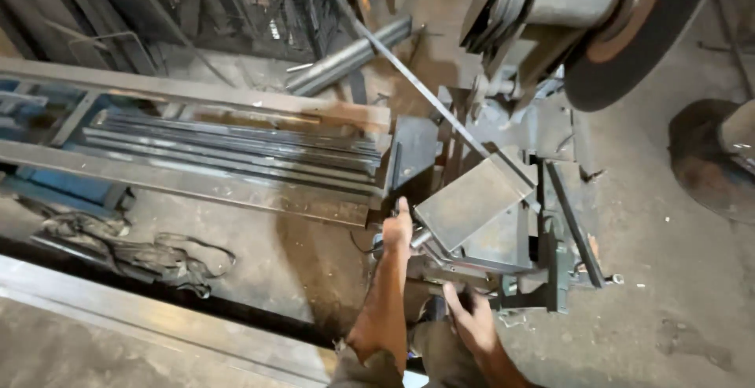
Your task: Using a power chop saw to cut long metal bars into smaller pieces.
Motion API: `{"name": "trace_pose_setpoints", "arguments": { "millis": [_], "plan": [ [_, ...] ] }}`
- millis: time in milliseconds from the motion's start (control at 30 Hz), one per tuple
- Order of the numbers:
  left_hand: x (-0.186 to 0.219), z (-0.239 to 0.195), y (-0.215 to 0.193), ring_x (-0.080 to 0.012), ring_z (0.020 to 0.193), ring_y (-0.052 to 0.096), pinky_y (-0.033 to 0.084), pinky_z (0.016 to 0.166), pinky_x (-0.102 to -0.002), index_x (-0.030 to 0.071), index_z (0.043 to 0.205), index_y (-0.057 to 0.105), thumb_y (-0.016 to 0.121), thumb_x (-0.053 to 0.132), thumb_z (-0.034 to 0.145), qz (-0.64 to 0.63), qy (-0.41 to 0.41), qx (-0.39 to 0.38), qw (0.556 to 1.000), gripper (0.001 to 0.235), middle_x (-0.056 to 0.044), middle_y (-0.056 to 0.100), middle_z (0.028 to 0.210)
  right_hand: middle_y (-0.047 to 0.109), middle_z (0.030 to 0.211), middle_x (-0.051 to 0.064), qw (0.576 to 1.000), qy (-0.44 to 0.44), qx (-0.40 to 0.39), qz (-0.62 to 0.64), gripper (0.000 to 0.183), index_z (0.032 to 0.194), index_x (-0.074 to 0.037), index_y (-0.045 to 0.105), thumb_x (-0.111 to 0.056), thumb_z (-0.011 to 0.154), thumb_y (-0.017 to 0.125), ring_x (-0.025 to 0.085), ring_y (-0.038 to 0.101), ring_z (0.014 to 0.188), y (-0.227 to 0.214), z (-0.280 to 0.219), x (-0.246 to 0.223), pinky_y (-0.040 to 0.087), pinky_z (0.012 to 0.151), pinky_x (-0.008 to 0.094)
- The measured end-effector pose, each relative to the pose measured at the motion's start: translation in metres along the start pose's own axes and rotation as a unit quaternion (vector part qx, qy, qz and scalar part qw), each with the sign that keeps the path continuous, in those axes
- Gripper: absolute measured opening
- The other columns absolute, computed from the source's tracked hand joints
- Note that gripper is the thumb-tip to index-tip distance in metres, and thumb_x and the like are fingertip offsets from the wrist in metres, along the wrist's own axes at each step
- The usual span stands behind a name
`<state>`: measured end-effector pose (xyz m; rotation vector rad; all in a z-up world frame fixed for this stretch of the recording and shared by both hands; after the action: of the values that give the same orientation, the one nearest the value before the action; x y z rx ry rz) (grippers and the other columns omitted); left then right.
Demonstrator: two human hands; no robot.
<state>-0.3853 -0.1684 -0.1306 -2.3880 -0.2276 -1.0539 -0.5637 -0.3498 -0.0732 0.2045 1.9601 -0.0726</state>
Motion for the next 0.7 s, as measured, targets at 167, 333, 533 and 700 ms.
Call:
{"name": "trace_pose_setpoints", "arguments": {
  "millis": [167,333,533,700],
  "plan": [
    [-0.091,0.033,0.028,-0.0506,0.099,0.075,0.063,0.067,-0.056,-0.009,0.123,0.064,0.070,0.047,0.094,-0.146,-0.040,-0.100,0.983,0.064,-0.034,0.071,0.110,0.059,0.065,0.003,0.984,-0.028,-0.053,-0.167,0.027,0.089,-0.005,0.074,-0.031,0.091,0.076,0.012,0.051,0.058,-0.087,-0.033,0.042,0.043,0.053,0.030],
    [-0.093,-0.036,-0.003,-0.0415,0.096,0.069,0.055,0.081,-0.051,0.013,0.131,0.068,0.057,0.048,0.099,-0.043,0.058,-0.100,0.992,0.049,-0.023,0.073,0.100,0.074,0.074,0.008,0.953,0.025,-0.027,-0.302,0.029,0.095,-0.006,0.077,-0.034,0.088,0.076,0.016,0.068,0.073,-0.135,-0.058,0.059,0.055,0.069,0.031],
    [-0.074,-0.086,-0.014,-0.0388,0.086,0.070,0.057,0.075,-0.048,-0.001,0.114,0.071,0.056,0.039,0.103,0.112,0.445,0.035,0.888,0.044,-0.024,0.072,0.101,0.077,0.079,0.012,0.935,0.017,0.003,-0.354,0.031,0.095,-0.007,0.077,-0.034,0.081,0.079,0.023,0.076,0.073,-0.167,-0.083,0.114,0.060,0.072,0.037],
    [-0.017,-0.152,-0.026,-0.0197,0.055,0.070,0.058,0.047,-0.036,-0.003,0.095,0.070,0.051,0.044,0.105,-0.064,0.281,-0.163,0.944,0.051,-0.013,0.072,0.071,0.080,0.081,0.013,0.909,-0.098,-0.003,-0.405,0.032,0.093,-0.012,0.078,-0.038,0.075,0.082,0.026,0.078,0.079,-0.183,-0.074,0.156,0.062,0.076,0.038]
  ]
}}
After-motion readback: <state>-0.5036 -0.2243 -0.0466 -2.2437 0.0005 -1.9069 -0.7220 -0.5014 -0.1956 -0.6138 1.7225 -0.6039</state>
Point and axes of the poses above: each hand's wrist, its own z-axis towards the middle knuckle, its own y-axis out of the palm, x = y × z, the point moved 3 cm from there along z, towards the middle knuckle
